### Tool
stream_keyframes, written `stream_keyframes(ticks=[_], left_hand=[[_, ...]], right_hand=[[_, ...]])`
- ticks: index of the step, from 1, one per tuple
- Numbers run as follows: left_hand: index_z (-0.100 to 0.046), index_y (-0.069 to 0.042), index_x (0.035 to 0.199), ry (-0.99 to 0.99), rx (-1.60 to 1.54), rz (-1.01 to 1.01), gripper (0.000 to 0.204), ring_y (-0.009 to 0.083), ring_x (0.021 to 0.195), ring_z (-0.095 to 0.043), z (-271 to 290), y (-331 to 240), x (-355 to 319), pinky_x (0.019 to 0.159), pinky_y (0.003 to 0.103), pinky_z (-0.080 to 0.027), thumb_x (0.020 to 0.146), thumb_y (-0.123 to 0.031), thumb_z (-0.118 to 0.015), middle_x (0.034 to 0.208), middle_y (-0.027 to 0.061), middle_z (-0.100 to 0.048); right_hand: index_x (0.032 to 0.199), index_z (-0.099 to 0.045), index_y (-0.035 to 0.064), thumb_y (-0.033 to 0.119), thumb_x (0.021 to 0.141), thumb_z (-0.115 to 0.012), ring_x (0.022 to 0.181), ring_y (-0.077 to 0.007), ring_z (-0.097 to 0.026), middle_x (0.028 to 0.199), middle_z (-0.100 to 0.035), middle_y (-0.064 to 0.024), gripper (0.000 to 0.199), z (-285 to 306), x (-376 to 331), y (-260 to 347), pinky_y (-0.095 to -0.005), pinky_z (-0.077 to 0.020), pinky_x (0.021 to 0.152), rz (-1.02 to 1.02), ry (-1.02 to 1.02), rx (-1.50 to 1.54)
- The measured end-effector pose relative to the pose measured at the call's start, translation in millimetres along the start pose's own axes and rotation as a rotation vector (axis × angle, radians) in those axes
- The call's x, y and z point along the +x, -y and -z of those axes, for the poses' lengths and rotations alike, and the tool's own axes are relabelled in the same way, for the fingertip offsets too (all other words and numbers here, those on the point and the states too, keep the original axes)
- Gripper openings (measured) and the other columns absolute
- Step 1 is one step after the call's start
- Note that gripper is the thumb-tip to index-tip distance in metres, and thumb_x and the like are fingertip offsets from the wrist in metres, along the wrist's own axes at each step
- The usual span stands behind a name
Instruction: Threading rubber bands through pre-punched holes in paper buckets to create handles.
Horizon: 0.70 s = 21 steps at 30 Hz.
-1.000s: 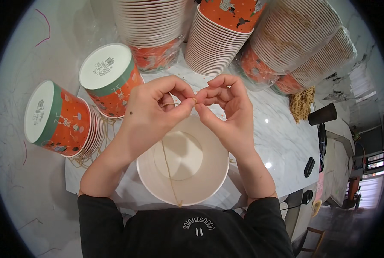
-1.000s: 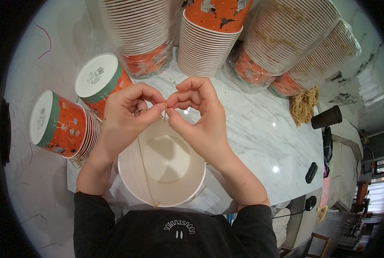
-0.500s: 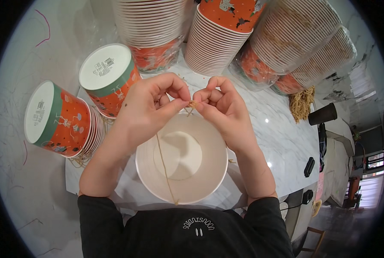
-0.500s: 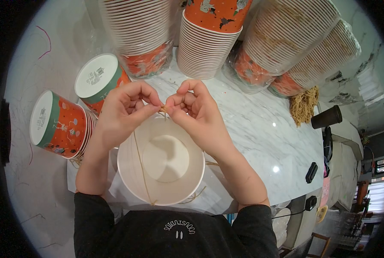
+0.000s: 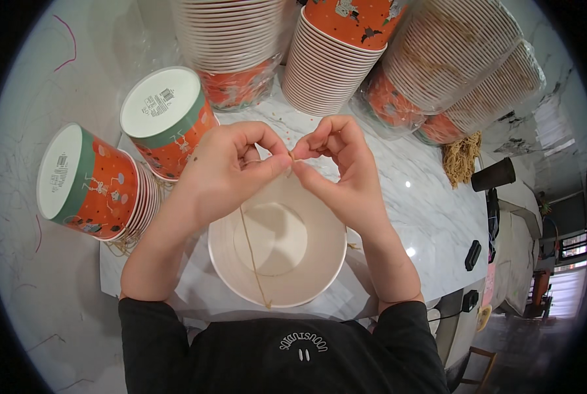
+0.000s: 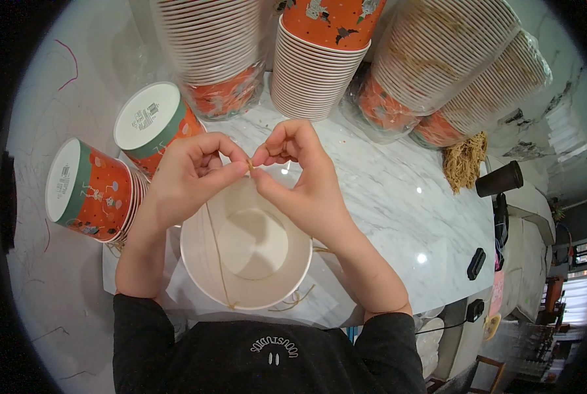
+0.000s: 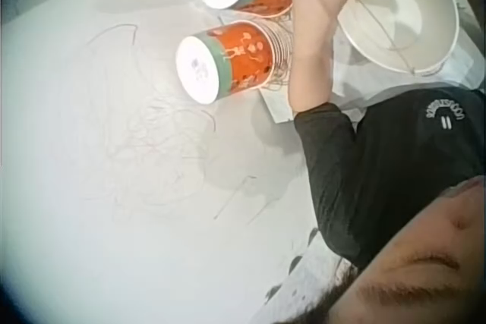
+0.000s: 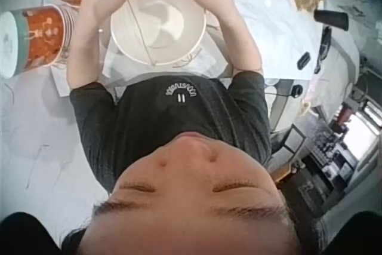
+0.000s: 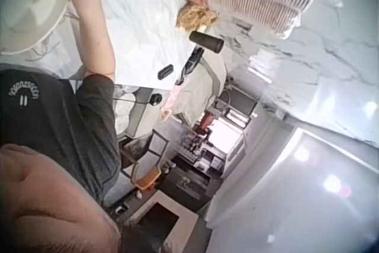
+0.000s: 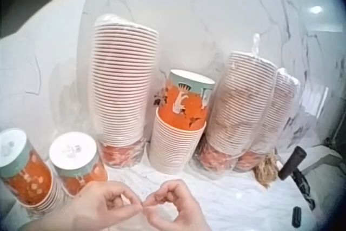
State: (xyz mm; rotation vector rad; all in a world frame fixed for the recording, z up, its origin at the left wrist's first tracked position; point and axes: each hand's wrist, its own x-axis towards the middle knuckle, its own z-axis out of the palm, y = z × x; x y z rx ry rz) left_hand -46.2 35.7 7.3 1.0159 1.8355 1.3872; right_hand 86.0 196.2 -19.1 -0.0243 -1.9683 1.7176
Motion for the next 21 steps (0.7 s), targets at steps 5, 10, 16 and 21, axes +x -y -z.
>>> stream_keyframes(ticks=[5, 10, 16, 21], left_hand=[[-0.069, -0.001, 0.094, -0.006, 0.007, -0.001, 0.005, -0.0042, 0.062, -0.042, 4, 1, 1, 0.055, 0.016, -0.031, 0.094, -0.005, -0.072, 0.073, -0.0113, -0.054], [-0.07, -0.002, 0.086, -0.051, -0.06, -0.038, 0.011, -0.0023, 0.054, -0.038, 6, 5, 1, 0.049, 0.021, -0.028, 0.089, -0.011, -0.074, 0.058, -0.0106, -0.048], [-0.068, -0.002, 0.082, -0.042, -0.009, -0.013, 0.01, -0.0021, 0.051, -0.037, 11, -2, 1, 0.048, 0.021, -0.028, 0.084, -0.009, -0.074, 0.056, -0.0105, -0.047], [-0.067, -0.002, 0.076, -0.035, 0.036, -0.023, 0.007, -0.0019, 0.05, -0.039, 14, -2, 2, 0.048, 0.021, -0.029, 0.077, -0.007, -0.072, 0.055, -0.0094, -0.049]], right_hand=[[0.108, -0.052, 0.0018, -0.003, 0.081, -0.076, 0.089, -0.0151, -0.066, 0.093, -0.064, -0.006, 0.037, -9, -1, 4, -0.0294, -0.0543, 0.083, 0.054, -0.011, -0.3], [0.106, -0.057, 0.0013, -0.002, 0.081, -0.076, 0.086, -0.0134, -0.066, 0.091, -0.066, -0.0041, 0.033, -5, 0, 4, -0.0282, -0.0513, 0.083, 0.026, -0.007, -0.286], [0.095, -0.072, 0.0009, 0.002, 0.082, -0.076, 0.087, -0.0118, -0.063, 0.086, -0.07, -0.0023, 0.013, 6, 0, 10, -0.028, -0.0483, 0.083, -0.052, 0.027, -0.357], [0.091, -0.076, 0.0011, 0.005, 0.083, -0.077, 0.088, -0.0124, -0.063, 0.089, -0.071, -0.0033, 0.009, 16, 1, 15, -0.0289, -0.0486, 0.083, -0.149, 0.106, -0.412]])
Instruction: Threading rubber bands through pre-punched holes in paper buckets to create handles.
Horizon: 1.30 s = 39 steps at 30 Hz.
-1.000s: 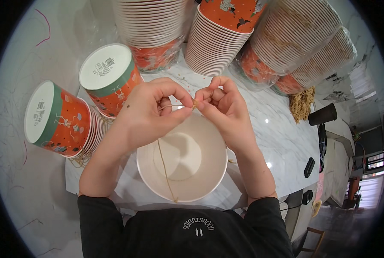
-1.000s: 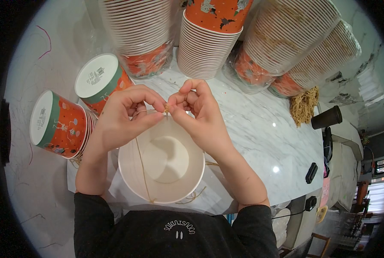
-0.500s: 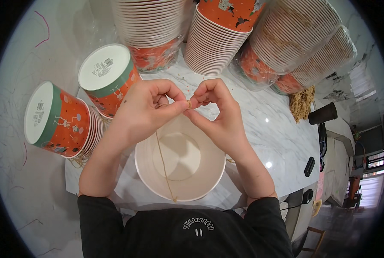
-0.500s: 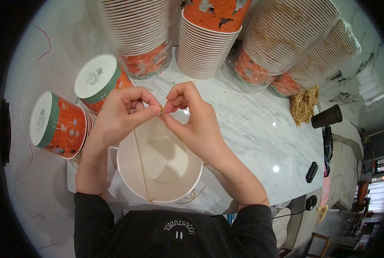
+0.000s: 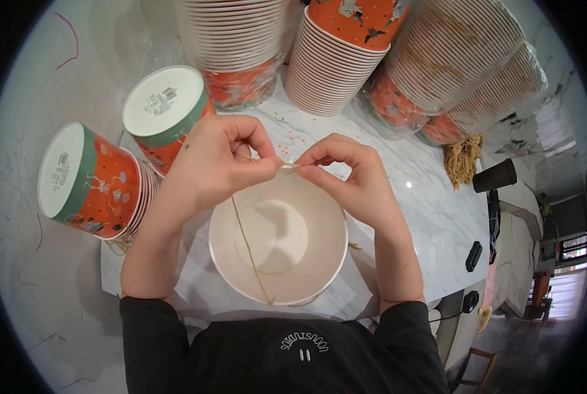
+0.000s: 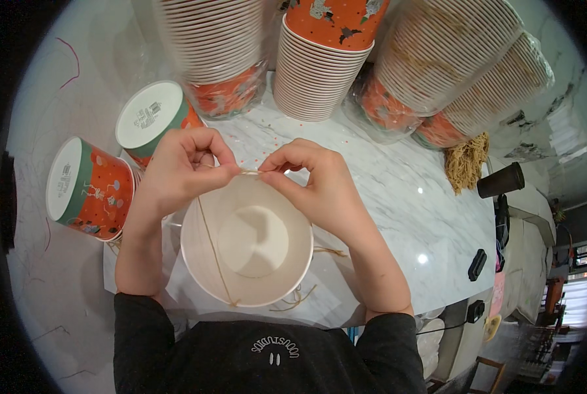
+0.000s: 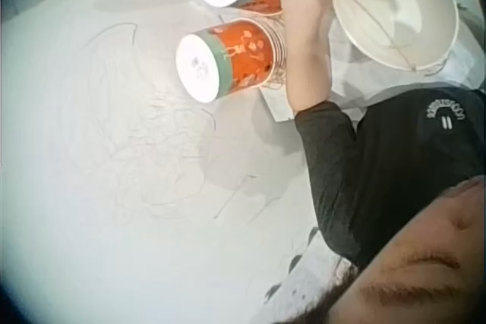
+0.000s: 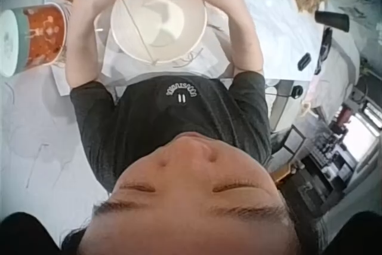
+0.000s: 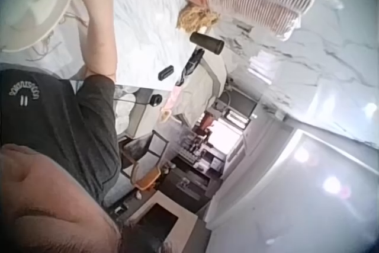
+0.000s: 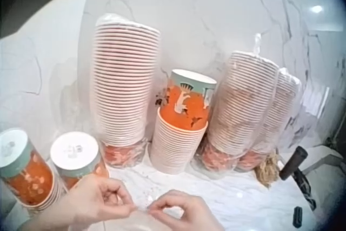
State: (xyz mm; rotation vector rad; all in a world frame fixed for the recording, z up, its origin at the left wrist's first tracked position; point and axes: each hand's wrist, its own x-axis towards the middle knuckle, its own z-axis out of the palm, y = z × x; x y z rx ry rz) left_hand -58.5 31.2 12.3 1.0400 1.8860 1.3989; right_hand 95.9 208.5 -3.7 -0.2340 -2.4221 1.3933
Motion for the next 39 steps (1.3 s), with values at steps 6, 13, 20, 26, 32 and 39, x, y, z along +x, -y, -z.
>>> stream_keyframes(ticks=[6, 13, 20, 26, 32, 39], left_hand=[[-0.066, -0.002, 0.074, 0.016, -0.017, 0.013, 0.007, -0.0014, 0.05, -0.044, 4, 4, -2, 0.048, 0.02, -0.032, 0.074, -0.006, -0.071, 0.055, -0.0073, -0.053], [-0.066, -0.001, 0.076, 0.036, -0.003, 0.017, 0.011, -0.0005, 0.054, -0.049, 0, 3, 1, 0.049, 0.02, -0.034, 0.078, -0.008, -0.074, 0.061, -0.0057, -0.058], [-0.071, 0.0, 0.092, 0.071, -0.081, 0.021, 0.01, 0.0018, 0.064, -0.045, 2, -9, -5, 0.058, 0.021, -0.036, 0.087, -0.007, -0.076, 0.081, -0.0051, -0.061], [-0.07, 0.002, 0.096, 0.088, 0.259, -0.091, 0.018, 0.0086, 0.065, -0.049, 0, -6, -7, 0.06, 0.026, -0.042, 0.086, -0.013, -0.076, 0.078, 0.0012, -0.06], [-0.064, 0.0, 0.101, 0.092, 0.365, -0.285, 0.012, 0.0054, 0.067, -0.05, 1, 4, -14, 0.061, 0.024, -0.042, 0.092, -0.007, -0.069, 0.081, 0.0011, -0.06], [-0.05, -0.001, 0.127, 0.158, -0.308, -0.045, 0.037, 0.0052, 0.075, -0.06, -10, -32, -32, 0.066, 0.02, -0.049, 0.094, 0.001, -0.065, 0.089, 0.0029, -0.066]], right_hand=[[0.091, -0.076, 0.0012, 0.003, 0.083, -0.078, 0.091, -0.0136, -0.065, 0.097, -0.071, -0.0051, 0.009, 5, 1, -3, -0.0288, -0.0504, 0.083, -0.018, 0.064, 0.022], [0.09, -0.075, 0.0002, 0.002, 0.082, -0.078, 0.092, -0.0132, -0.066, 0.099, -0.071, -0.0053, 0.009, 13, -2, -3, -0.0287, -0.0518, 0.085, 0.007, 0.094, 0.036], [0.095, -0.073, -0.0018, 0.003, 0.086, -0.076, 0.088, -0.0119, -0.066, 0.097, -0.071, -0.0049, 0.011, 12, -1, -1, -0.0281, -0.0527, 0.086, -0.061, 0.158, 0.194], [0.094, -0.072, -0.002, -0.001, 0.085, -0.074, 0.084, -0.0117, -0.066, 0.093, -0.07, -0.0043, 0.009, 11, -4, -1, -0.0275, -0.0528, 0.083, -0.009, 0.139, 0.11], [0.095, -0.072, -0.0021, -0.004, 0.082, -0.073, 0.086, -0.0136, -0.067, 0.094, -0.07, -0.0065, 0.013, 13, -6, 8, -0.0283, -0.0528, 0.081, -0.028, 0.148, 0.024], [0.097, -0.075, 0.0057, 0.005, 0.076, -0.082, 0.093, -0.0237, -0.067, 0.096, -0.068, -0.0058, 0.021, -7, -10, 9, -0.0345, -0.0518, 0.08, 0.308, 0.01, 0.055]])
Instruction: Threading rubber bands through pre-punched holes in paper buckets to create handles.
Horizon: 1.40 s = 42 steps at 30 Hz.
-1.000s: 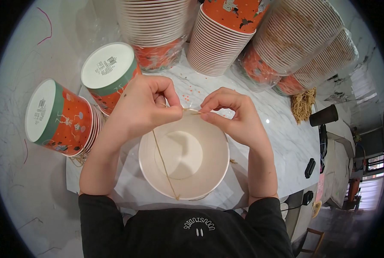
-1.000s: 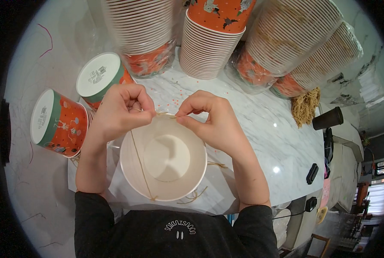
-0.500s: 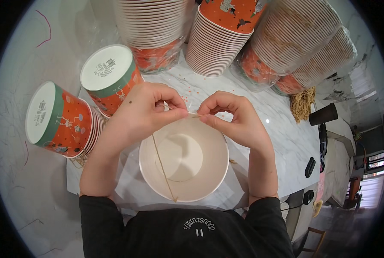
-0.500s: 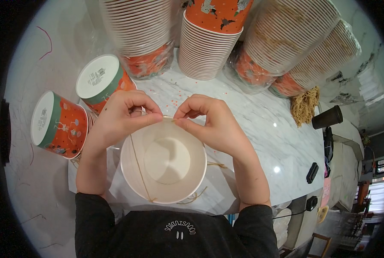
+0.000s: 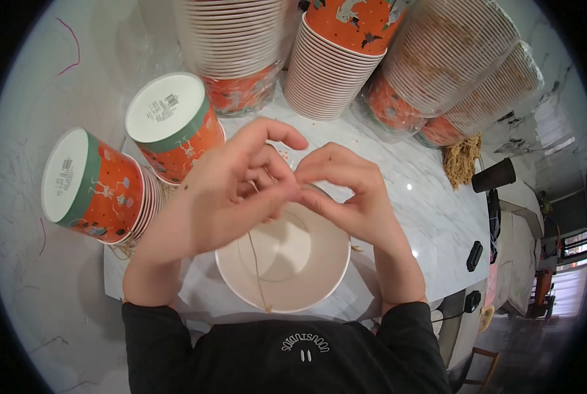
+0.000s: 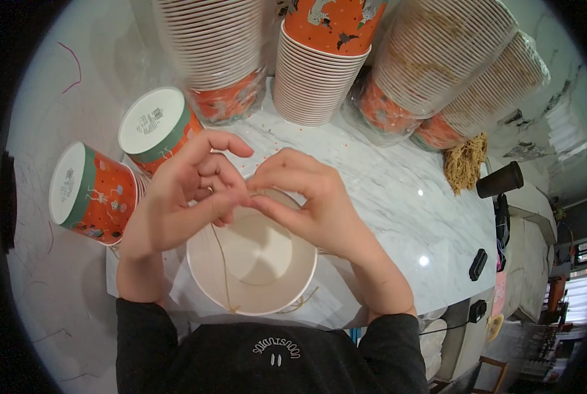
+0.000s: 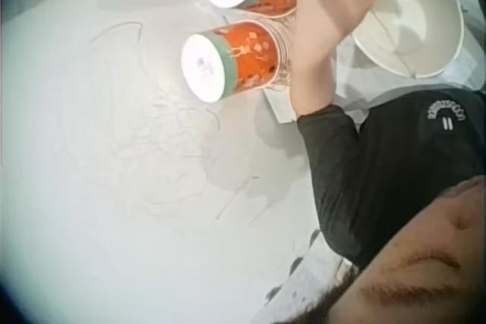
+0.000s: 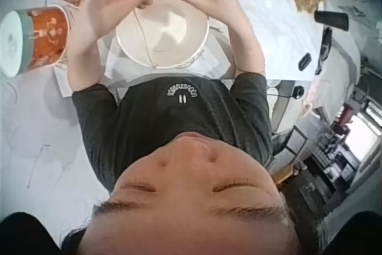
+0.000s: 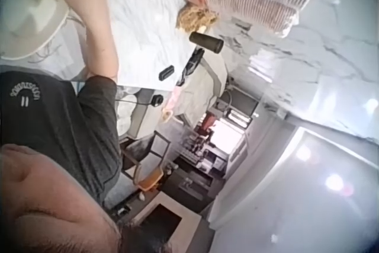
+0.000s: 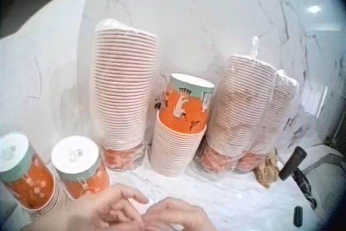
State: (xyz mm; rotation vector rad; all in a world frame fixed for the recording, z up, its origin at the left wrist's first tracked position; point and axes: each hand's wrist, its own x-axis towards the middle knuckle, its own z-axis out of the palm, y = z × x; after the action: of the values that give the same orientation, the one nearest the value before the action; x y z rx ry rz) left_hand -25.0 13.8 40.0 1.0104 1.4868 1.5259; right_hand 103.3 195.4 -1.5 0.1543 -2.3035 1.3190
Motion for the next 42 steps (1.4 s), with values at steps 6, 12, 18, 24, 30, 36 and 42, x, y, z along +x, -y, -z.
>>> stream_keyframes(ticks=[6, 12, 18, 24, 30, 36, 42], left_hand=[[-0.054, 0.001, 0.113, -0.081, -0.177, -0.018, 0.031, 0.0075, 0.058, -0.059, -14, -14, -14, 0.053, 0.02, -0.046, 0.086, 0.011, -0.067, 0.082, 0.0098, -0.069], [-0.041, -0.013, 0.09, -0.135, -0.454, -0.586, 0.029, 0.0084, 0.051, -0.047, 8, -12, -28, 0.049, 0.02, -0.042, 0.088, 0.008, -0.061, 0.077, 0.0113, -0.058], [-0.041, -0.018, 0.088, -0.134, -0.612, -0.829, 0.034, 0.0099, 0.064, -0.051, 10, -9, -46, 0.058, 0.021, -0.04, 0.089, 0.004, -0.067, 0.087, 0.0083, -0.057], [-0.063, -0.013, 0.083, 0.643, -0.212, -1.0, 0.023, 0.0159, 0.052, -0.057, 45, -29, -37, 0.045, 0.025, -0.039, 0.082, 0.007, -0.075, 0.09, 0.0105, -0.073], [-0.067, -0.002, 0.096, 1.165, -0.237, -0.697, 0.009, 0.0237, 0.067, -0.065, 4, -16, -39, 0.057, 0.033, -0.05, 0.09, -0.001, -0.061, 0.083, 0.0075, -0.066], [-0.062, -0.001, 0.115, 0.689, 0.875, -0.552, 0.039, 0.0302, 0.096, -0.067, -27, -21, -69, 0.078, 0.041, -0.054, 0.095, -0.033, -0.07, 0.118, 0.0145, -0.065], [-0.051, 0.001, 0.143, 0.402, 1.383, -0.464, 0.078, 0.0407, 0.131, -0.053, -6, -41, -119, 0.108, 0.049, -0.045, 0.086, -0.046, -0.076, 0.145, 0.0269, -0.049]], right_hand=[[0.094, -0.078, 0.0095, 0.005, 0.075, -0.081, 0.092, -0.0246, -0.066, 0.097, -0.069, -0.0042, 0.02, -7, -1, -3, -0.0367, -0.0496, 0.083, 0.208, -0.039, -0.25], [0.099, -0.078, 0.008, 0.006, 0.08, -0.08, 0.093, -0.0189, -0.067, 0.102, -0.071, -0.0057, 0.02, 1, -4, -13, -0.0334, -0.0528, 0.082, -0.03, -0.027, -0.166], [0.152, -0.036, 0.0069, 0.041, 0.099, -0.063, 0.09, -0.0144, -0.066, 0.122, -0.061, -0.0097, 0.068, 11, -4, -24, -0.0291, -0.0568, 0.076, -0.527, 0.309, 0.352], [0.163, -0.016, 0.0149, 0.095, 0.082, -0.02, 0.105, -0.0416, -0.072, 0.154, -0.045, -0.0254, 0.114, -27, -24, -60, -0.0477, -0.0603, 0.089, -0.903, 0.908, 1.176], [0.159, -0.032, 0.0156, 0.073, 0.095, -0.047, 0.144, -0.0282, -0.044, 0.158, -0.044, -0.0102, 0.088, -59, -17, -10, -0.0512, -0.0423, 0.115, -0.8, 0.244, 1.632], [0.16, -0.022, 0.0188, 0.054, 0.094, -0.068, 0.147, -0.0263, -0.038, 0.16, -0.035, -0.0058, 0.088, -47, -8, 26, -0.0511, -0.0374, 0.118, -0.42, -0.129, 1.24], [0.163, 0.003, 0.0185, 0.02, 0.061, -0.1, 0.148, -0.0281, -0.034, 0.162, -0.025, -0.0118, 0.145, -57, 58, 30, -0.0483, -0.036, 0.119, 0.241, -0.334, 0.454]])
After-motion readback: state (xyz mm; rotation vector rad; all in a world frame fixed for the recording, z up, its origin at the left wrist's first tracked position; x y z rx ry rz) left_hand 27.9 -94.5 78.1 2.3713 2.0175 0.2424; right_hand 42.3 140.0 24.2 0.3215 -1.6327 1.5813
